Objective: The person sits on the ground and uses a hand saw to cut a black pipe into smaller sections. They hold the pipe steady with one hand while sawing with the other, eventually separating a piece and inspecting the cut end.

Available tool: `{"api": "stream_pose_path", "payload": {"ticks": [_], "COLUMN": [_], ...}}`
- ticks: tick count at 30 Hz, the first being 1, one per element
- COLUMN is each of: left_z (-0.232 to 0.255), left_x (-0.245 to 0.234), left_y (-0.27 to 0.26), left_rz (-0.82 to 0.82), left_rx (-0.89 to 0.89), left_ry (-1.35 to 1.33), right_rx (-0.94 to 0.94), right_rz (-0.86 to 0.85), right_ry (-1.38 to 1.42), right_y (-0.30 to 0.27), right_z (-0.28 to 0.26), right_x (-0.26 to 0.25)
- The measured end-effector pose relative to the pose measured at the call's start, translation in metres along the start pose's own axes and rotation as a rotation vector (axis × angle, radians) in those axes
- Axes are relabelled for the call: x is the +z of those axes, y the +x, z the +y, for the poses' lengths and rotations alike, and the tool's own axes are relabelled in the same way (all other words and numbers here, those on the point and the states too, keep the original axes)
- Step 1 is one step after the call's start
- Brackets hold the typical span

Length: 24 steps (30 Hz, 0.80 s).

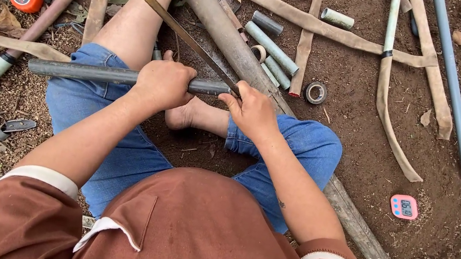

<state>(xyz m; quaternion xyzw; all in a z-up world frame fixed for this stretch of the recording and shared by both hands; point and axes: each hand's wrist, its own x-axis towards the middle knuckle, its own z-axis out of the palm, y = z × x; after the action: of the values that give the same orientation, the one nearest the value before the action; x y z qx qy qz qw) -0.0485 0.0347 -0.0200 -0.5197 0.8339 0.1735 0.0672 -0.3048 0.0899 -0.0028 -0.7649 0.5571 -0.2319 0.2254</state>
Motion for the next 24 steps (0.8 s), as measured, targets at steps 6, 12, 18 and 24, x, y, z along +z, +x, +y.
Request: {"api": "stream_pose_path", "payload": {"ticks": [6, 12, 18, 24], "left_z": [-0.002, -0.006, 0.006, 0.006], "left_x": [0.009, 0.012, 0.065, 0.077], "left_y": [0.003, 0.006, -0.006, -0.005], "left_rz": [-0.013, 0.027, 0.409, 0.571], "left_rx": [0.005, 0.006, 0.147, 0.132], "left_ry": [0.013, 0.009, 0.220, 0.256], "right_rx": [-0.012, 0.082, 0.263, 0.303], "right_rz": [0.092, 0.219, 0.190, 0.268], "right_ry": [-0.116, 0.025, 0.308, 0.290], "right_y": [-0.011, -0.012, -0.010, -0.008], "right_z": [0.008, 0.005, -0.004, 0.000], "right_x": [0.022, 0.036, 0.032, 0.036]}}
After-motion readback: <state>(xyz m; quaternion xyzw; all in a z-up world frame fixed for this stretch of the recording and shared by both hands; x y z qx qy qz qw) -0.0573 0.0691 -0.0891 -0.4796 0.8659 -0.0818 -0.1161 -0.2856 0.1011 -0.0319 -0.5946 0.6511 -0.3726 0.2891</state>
